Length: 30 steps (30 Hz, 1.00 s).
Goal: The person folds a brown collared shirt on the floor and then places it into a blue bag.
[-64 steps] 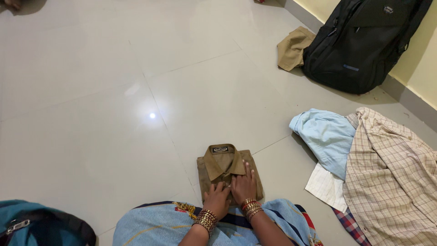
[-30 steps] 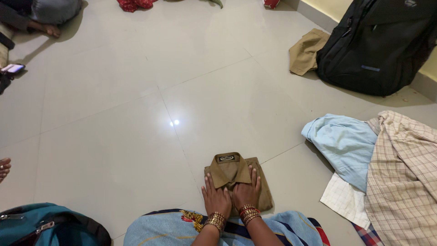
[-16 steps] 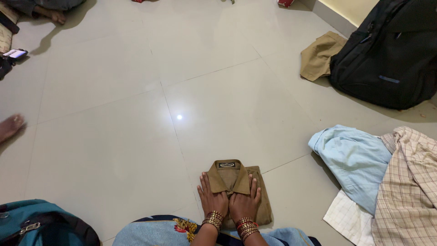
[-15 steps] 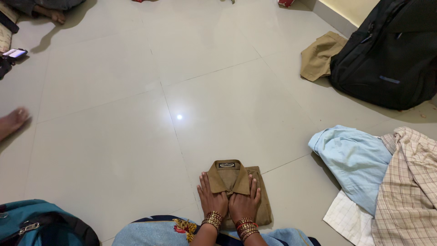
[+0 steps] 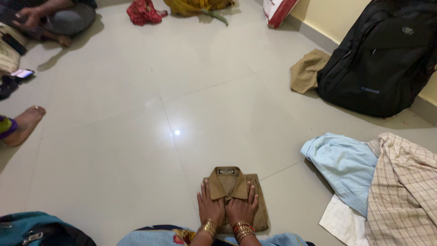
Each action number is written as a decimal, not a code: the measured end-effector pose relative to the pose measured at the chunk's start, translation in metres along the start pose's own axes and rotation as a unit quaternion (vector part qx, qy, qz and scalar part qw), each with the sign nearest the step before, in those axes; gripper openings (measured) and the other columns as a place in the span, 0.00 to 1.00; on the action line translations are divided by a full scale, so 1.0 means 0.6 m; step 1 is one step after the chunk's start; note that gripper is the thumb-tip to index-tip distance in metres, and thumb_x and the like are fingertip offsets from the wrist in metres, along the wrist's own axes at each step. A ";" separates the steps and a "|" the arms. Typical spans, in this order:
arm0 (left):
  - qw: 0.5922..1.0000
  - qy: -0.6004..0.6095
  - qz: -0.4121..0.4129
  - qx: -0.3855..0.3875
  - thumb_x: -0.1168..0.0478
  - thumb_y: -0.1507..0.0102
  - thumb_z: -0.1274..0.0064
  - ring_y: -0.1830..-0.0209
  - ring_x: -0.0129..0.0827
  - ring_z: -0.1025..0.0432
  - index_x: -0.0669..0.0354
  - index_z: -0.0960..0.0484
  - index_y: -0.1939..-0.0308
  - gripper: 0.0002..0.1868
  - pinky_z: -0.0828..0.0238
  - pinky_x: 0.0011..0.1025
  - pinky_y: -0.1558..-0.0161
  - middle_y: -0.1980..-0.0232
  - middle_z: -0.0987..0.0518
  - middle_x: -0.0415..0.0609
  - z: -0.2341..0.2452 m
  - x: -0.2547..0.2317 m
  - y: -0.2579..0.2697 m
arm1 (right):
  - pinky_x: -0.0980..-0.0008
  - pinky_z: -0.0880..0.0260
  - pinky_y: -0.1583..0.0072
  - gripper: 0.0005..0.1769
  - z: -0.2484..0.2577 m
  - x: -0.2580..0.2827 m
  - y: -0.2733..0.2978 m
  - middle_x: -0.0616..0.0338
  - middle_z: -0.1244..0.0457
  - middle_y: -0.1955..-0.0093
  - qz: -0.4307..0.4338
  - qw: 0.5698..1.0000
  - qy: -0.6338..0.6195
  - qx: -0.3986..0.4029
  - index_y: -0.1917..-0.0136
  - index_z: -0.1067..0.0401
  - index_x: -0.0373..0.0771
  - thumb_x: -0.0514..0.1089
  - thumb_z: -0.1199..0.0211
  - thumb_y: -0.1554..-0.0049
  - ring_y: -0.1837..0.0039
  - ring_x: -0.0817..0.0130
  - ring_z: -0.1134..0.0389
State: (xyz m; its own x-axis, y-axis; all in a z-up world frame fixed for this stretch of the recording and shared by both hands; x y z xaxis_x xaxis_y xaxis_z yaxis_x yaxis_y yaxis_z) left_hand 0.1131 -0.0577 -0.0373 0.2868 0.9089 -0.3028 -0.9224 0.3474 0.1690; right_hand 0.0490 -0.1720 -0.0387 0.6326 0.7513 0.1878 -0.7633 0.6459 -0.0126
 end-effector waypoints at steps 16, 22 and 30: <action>0.999 0.023 0.029 -0.032 0.47 0.33 0.65 0.16 0.44 0.70 0.61 0.58 0.21 0.41 0.71 0.44 0.22 0.16 0.65 0.55 -0.010 0.008 -0.007 | 0.48 0.64 0.23 0.40 -0.001 -0.002 -0.002 0.51 0.63 0.16 0.000 1.000 0.024 0.018 0.20 0.53 0.41 0.55 0.51 0.42 0.16 0.55 0.65; 0.996 0.060 0.023 -0.062 0.46 0.35 0.60 0.16 0.41 0.68 0.58 0.61 0.20 0.45 0.73 0.42 0.22 0.16 0.62 0.53 -0.020 0.026 -0.035 | 0.47 0.63 0.22 0.40 -0.008 -0.004 -0.003 0.52 0.63 0.16 -0.002 1.000 0.017 0.013 0.20 0.53 0.41 0.55 0.52 0.42 0.15 0.55 0.65; 0.998 0.000 0.012 0.054 0.40 0.34 0.58 0.15 0.40 0.69 0.45 0.56 0.20 0.42 0.73 0.48 0.20 0.15 0.62 0.48 0.040 0.039 -0.041 | 0.46 0.61 0.24 0.41 -0.018 -0.009 -0.007 0.52 0.61 0.16 0.002 1.000 0.012 -0.017 0.20 0.51 0.43 0.55 0.51 0.43 0.16 0.55 0.64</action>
State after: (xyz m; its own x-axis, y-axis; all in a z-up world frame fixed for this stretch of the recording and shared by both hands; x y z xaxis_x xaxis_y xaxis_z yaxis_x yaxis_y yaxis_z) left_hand 0.1487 -0.0391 -0.0261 0.2641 0.9173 -0.2981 -0.8960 0.3478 0.2763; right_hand 0.0502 -0.1770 -0.0504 0.6329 0.7565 0.1646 -0.7612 0.6469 -0.0461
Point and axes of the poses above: each hand's wrist, its own y-axis away from the middle knuckle, its own z-axis out of the back of the hand, x = y × z, the point moved 6 cm from there along -y, towards the middle knuckle
